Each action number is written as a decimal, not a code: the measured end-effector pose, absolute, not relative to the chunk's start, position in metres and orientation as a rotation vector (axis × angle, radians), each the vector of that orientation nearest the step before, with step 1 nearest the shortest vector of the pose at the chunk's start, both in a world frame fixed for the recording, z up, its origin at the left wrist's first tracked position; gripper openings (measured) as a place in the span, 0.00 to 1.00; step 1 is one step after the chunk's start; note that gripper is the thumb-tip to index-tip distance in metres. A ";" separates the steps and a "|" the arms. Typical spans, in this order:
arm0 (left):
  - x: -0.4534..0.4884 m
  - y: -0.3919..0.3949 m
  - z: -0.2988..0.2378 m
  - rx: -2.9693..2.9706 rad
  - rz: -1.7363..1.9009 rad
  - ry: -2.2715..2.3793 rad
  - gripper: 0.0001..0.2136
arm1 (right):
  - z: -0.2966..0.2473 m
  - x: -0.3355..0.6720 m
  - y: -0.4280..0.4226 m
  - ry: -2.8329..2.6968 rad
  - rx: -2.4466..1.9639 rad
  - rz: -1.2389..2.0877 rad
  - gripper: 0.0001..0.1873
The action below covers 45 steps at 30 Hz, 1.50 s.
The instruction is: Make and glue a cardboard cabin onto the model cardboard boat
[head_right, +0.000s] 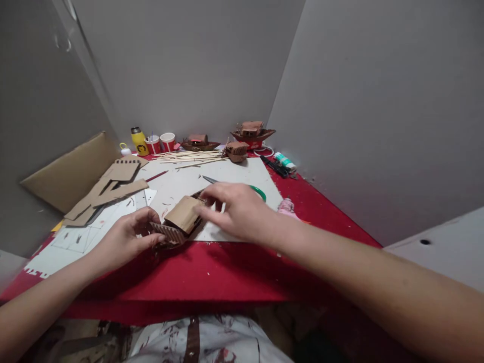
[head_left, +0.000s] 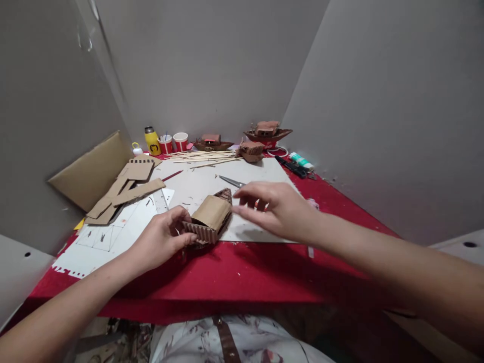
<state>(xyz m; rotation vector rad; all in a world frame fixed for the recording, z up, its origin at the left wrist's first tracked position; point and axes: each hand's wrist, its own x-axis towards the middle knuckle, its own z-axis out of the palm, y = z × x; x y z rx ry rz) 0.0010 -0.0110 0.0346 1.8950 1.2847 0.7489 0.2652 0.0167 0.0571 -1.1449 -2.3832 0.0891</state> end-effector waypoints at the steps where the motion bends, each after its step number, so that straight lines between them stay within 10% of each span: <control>1: 0.002 -0.009 0.034 1.906 0.747 1.282 0.06 | 0.057 0.255 0.007 -2.349 -0.999 0.207 0.11; 45: 0.014 0.039 0.002 1.702 0.794 1.090 0.27 | 0.015 0.210 -0.004 -2.344 -0.879 -0.075 0.06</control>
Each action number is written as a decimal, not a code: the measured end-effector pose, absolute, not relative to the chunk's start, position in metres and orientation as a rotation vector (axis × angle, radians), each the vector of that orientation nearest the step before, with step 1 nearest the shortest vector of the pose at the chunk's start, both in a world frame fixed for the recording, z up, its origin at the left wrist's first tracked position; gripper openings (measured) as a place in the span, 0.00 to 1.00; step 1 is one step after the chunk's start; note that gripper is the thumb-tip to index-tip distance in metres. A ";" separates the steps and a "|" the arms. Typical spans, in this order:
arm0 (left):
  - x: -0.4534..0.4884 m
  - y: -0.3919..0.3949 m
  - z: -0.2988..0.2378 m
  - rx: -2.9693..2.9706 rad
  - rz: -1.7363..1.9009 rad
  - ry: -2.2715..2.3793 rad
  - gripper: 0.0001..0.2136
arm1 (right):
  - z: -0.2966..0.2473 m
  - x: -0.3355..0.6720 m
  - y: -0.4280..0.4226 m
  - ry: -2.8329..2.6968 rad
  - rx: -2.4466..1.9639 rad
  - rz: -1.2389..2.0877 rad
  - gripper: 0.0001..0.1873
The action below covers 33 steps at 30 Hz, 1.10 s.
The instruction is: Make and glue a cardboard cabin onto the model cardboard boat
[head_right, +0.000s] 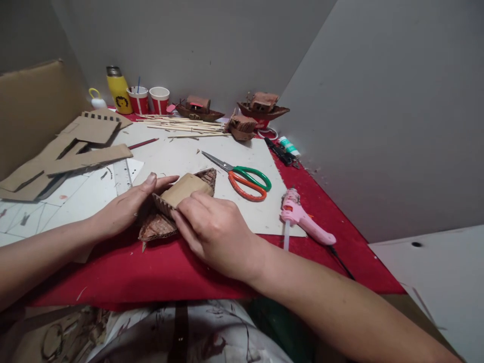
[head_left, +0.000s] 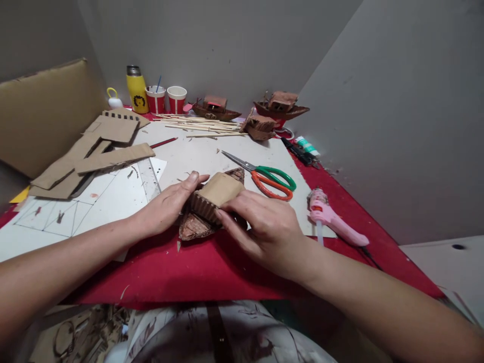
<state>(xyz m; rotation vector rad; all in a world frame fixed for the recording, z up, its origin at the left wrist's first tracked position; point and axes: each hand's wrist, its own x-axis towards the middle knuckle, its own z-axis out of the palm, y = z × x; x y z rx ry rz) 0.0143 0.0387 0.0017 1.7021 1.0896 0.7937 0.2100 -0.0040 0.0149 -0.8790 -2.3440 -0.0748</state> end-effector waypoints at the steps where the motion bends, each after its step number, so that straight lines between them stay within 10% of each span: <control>1: 0.014 0.038 0.001 1.690 0.806 1.085 0.27 | 0.014 0.210 -0.004 -2.341 -0.885 -0.084 0.06; 33: 0.005 0.031 -0.001 1.883 0.681 1.017 0.20 | 0.042 0.218 -0.010 -2.582 -1.363 0.182 0.11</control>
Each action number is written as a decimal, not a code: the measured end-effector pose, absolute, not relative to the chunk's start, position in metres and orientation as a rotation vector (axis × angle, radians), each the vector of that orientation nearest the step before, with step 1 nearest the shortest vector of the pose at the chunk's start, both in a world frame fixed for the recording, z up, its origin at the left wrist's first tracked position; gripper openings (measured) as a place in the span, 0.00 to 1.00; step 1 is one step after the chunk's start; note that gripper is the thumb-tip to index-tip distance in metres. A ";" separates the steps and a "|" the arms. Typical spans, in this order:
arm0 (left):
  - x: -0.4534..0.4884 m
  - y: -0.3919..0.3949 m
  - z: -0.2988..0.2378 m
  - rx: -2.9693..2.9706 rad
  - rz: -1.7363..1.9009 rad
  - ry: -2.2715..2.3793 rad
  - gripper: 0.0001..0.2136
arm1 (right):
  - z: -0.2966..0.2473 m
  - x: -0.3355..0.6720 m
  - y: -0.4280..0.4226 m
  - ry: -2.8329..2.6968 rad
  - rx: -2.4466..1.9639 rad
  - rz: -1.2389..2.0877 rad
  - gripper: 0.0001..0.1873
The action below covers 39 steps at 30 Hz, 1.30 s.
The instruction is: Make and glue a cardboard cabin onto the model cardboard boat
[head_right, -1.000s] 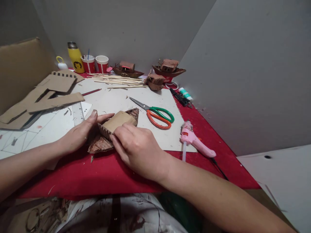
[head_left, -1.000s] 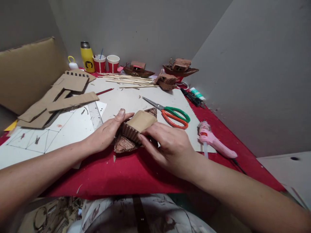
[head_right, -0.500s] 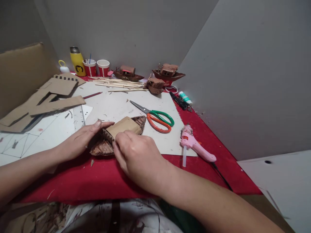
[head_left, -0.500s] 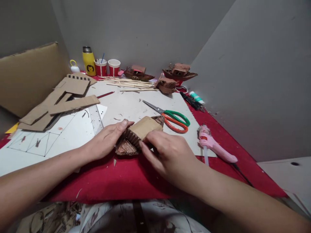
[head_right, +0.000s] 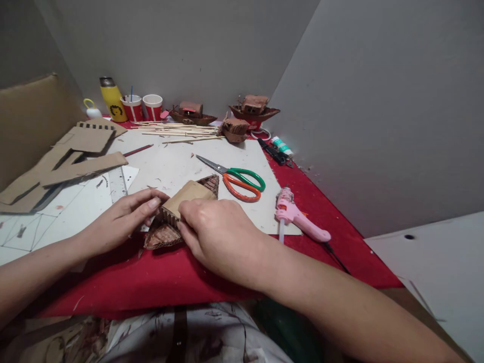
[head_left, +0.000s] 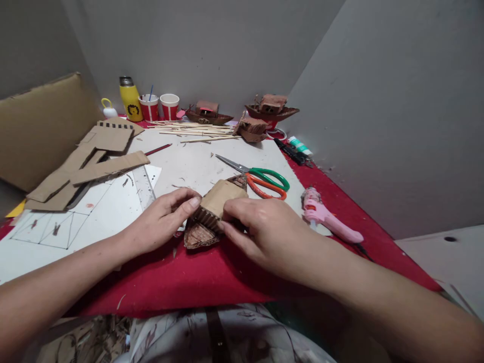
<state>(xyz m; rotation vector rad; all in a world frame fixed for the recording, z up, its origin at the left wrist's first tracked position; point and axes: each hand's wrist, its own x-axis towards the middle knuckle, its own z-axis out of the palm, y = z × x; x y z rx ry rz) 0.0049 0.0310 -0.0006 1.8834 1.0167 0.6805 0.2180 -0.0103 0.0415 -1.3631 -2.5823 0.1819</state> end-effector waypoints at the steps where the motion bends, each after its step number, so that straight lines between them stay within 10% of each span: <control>1: 0.006 0.033 0.002 1.886 0.671 0.992 0.21 | 0.043 0.218 -0.010 -2.591 -1.383 0.180 0.11; 20: 0.037 0.079 0.006 1.937 0.468 0.695 0.33 | 0.077 0.207 0.012 -2.915 -1.505 0.145 0.08; 39: 0.048 0.077 -0.008 2.107 0.721 0.705 0.21 | 0.046 0.245 -0.001 -2.393 -1.356 0.324 0.08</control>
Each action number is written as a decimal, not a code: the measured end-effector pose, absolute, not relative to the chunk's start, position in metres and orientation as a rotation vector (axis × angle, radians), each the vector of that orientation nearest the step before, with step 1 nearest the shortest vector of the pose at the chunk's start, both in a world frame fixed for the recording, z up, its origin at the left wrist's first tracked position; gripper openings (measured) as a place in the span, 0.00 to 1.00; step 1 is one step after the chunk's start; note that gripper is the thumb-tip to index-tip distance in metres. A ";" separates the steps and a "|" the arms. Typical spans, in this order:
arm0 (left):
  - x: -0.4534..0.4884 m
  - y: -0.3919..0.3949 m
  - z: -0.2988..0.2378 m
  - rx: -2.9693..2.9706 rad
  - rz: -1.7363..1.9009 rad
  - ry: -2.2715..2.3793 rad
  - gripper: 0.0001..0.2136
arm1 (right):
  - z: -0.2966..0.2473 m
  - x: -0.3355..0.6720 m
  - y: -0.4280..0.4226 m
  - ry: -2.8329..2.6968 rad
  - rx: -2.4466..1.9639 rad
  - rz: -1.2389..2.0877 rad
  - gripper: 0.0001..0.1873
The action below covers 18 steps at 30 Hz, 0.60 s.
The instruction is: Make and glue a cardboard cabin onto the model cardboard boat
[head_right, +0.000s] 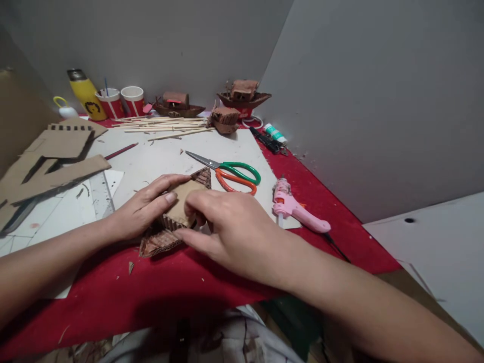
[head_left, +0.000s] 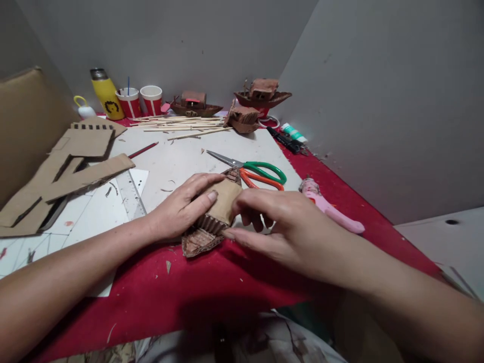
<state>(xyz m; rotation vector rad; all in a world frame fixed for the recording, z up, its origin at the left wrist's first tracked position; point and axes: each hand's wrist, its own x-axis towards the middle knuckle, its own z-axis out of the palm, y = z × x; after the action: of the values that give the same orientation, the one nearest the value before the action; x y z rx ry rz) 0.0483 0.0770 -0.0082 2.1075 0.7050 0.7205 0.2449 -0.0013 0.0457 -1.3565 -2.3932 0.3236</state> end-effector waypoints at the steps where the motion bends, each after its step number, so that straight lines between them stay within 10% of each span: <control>1: 0.048 0.077 -0.008 2.103 0.716 0.706 0.21 | 0.043 0.248 -0.004 -2.333 -1.338 0.285 0.07; 9: 0.045 0.074 -0.006 2.072 0.721 0.749 0.21 | 0.004 0.247 0.001 -2.199 -1.234 0.200 0.46; 18: 0.042 0.071 -0.002 1.986 0.642 0.806 0.23 | -0.004 0.242 0.011 -2.135 -1.269 0.358 0.49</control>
<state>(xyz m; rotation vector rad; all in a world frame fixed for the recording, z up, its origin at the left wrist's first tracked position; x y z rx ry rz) 0.0422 0.0712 -0.0016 1.9864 0.8062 0.6423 0.2418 0.0107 -0.0037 -1.2690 -2.1348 0.3576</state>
